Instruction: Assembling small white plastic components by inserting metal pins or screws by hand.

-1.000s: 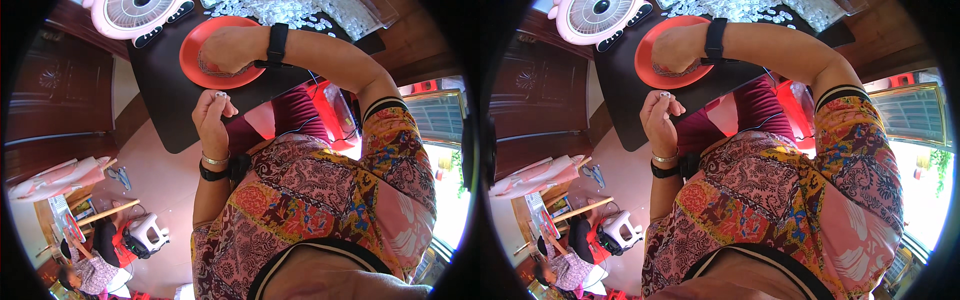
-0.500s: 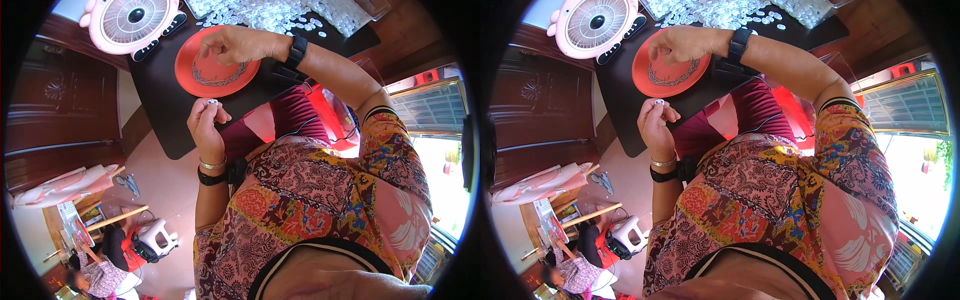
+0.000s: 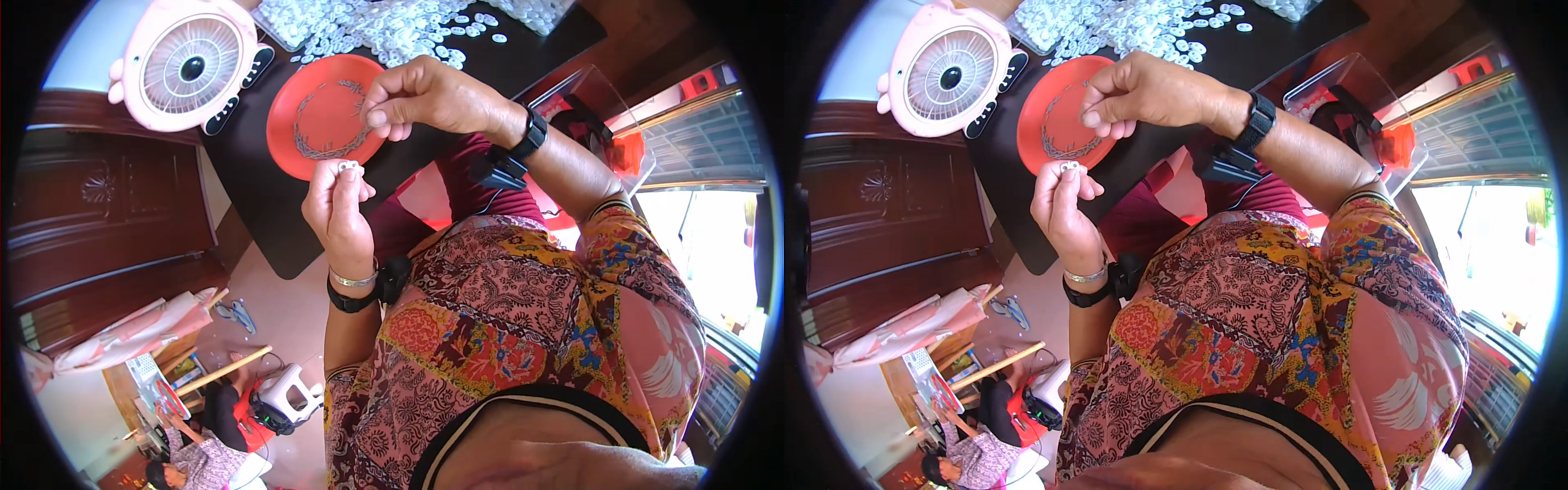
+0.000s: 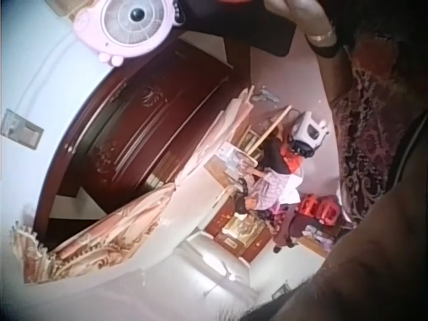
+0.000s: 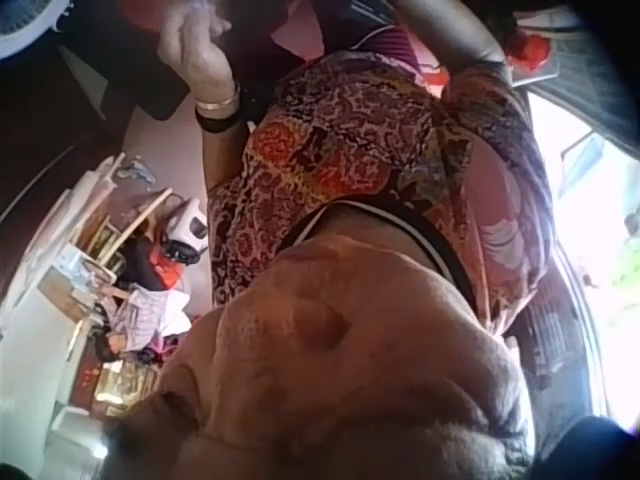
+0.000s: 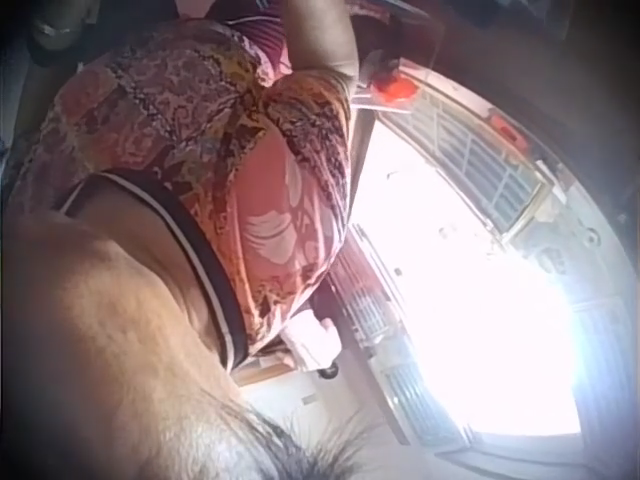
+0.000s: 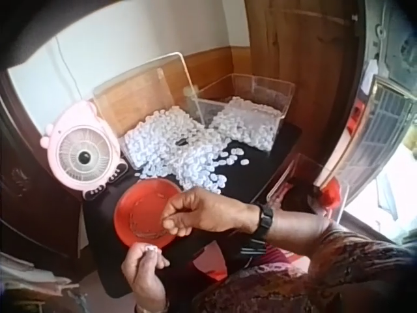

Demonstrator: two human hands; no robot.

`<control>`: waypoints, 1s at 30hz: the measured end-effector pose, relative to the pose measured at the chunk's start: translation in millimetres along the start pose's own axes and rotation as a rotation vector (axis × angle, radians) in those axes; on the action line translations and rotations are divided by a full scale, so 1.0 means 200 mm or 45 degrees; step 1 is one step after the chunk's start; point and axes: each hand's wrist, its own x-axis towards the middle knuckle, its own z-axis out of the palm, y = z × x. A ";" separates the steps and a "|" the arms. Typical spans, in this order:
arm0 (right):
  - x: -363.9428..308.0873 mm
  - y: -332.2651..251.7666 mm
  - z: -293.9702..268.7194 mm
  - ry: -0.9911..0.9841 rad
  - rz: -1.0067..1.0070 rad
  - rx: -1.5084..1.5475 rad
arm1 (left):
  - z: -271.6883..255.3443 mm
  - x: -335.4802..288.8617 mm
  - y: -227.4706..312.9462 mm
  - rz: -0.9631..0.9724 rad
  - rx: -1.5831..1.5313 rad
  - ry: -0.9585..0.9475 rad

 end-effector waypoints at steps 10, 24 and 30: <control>-0.06 -0.01 0.08 -0.046 -0.043 -0.030 | 0.04 -0.01 0.02 -0.019 0.141 -0.092; -0.06 0.02 0.12 -0.119 -0.075 -0.053 | 0.02 -0.02 -0.02 0.019 0.130 -0.096; -0.08 0.02 0.11 0.022 -0.375 -0.544 | 0.02 -0.04 -0.01 0.087 0.492 -0.125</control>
